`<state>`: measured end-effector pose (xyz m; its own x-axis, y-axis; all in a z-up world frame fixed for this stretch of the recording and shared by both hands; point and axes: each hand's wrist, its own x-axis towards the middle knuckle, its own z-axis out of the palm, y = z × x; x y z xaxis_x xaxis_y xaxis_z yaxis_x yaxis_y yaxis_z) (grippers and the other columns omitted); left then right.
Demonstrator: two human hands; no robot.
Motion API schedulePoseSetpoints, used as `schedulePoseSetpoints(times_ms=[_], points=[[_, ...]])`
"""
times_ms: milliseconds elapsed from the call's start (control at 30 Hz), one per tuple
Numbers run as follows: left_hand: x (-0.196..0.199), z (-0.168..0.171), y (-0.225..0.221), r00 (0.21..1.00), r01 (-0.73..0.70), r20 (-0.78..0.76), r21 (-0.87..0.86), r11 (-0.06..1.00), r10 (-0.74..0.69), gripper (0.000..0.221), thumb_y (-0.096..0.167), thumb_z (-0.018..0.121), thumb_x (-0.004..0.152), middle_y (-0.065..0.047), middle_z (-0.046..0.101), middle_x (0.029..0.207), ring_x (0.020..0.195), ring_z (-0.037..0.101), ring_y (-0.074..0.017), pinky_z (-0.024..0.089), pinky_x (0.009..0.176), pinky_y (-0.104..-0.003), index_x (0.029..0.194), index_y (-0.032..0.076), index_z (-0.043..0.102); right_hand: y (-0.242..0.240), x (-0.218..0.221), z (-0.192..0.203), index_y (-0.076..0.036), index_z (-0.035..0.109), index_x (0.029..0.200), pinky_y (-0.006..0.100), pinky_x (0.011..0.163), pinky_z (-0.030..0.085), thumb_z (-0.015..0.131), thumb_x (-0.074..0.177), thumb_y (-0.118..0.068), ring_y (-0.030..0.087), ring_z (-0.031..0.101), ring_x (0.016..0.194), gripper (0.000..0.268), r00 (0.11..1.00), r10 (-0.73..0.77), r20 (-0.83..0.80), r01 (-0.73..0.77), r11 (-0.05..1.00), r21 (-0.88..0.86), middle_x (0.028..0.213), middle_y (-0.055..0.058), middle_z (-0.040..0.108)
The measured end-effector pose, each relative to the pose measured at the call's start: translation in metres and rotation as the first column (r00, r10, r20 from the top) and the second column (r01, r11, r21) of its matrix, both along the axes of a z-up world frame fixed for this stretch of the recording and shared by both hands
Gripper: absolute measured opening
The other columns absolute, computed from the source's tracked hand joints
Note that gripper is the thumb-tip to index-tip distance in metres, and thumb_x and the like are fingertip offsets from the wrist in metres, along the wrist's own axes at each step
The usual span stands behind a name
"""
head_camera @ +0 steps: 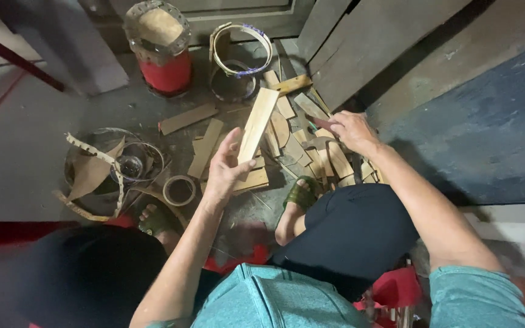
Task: Sanding and shaping small wooden planks using sandpaper and a curved blade.
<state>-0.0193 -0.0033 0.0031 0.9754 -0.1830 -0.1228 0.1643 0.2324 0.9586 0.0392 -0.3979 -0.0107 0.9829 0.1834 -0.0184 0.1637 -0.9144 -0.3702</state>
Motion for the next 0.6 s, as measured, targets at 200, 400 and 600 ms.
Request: schedulePoseSetpoints(times_ms=[200,400,600], points=[[0.013,-0.031,0.007,0.999,-0.040,0.021,0.373,0.927,0.034,0.089,0.017,0.097,0.068,-0.015,0.065,0.125,0.112,0.063,-0.0292,0.056,0.088,-0.043,0.148,0.015,0.057,0.006,0.008,0.001,-0.017,0.074,0.113,0.047,0.090,0.056,0.064,0.103,-0.020,0.038,0.069,0.102,0.014,0.999,-0.005,0.032,0.006,0.999,-0.039,0.099,0.013,0.070],[0.013,-0.050,0.004,0.984,-0.062,-0.161,0.082,0.995,0.075,0.052,0.012,0.097,0.071,-0.007,0.068,0.086,0.071,0.066,-0.0157,0.061,0.052,-0.033,0.114,0.015,0.066,0.011,0.008,0.003,-0.019,0.072,0.114,0.046,0.091,0.055,0.062,0.104,-0.026,0.036,0.068,0.107,0.014,0.999,-0.034,-0.039,0.033,0.999,-0.025,0.103,0.011,0.069],[0.006,-0.057,0.003,0.913,0.088,-0.406,0.087,0.992,-0.046,0.040,0.010,0.071,0.084,-0.019,0.068,0.100,0.078,0.069,-0.0272,0.057,0.043,-0.046,0.124,0.013,0.065,0.006,-0.001,-0.001,-0.014,0.073,0.111,0.050,0.086,0.056,0.067,0.101,-0.019,0.041,0.068,0.102,0.012,1.000,0.018,-0.012,-0.018,0.999,-0.029,0.097,0.016,0.069]])
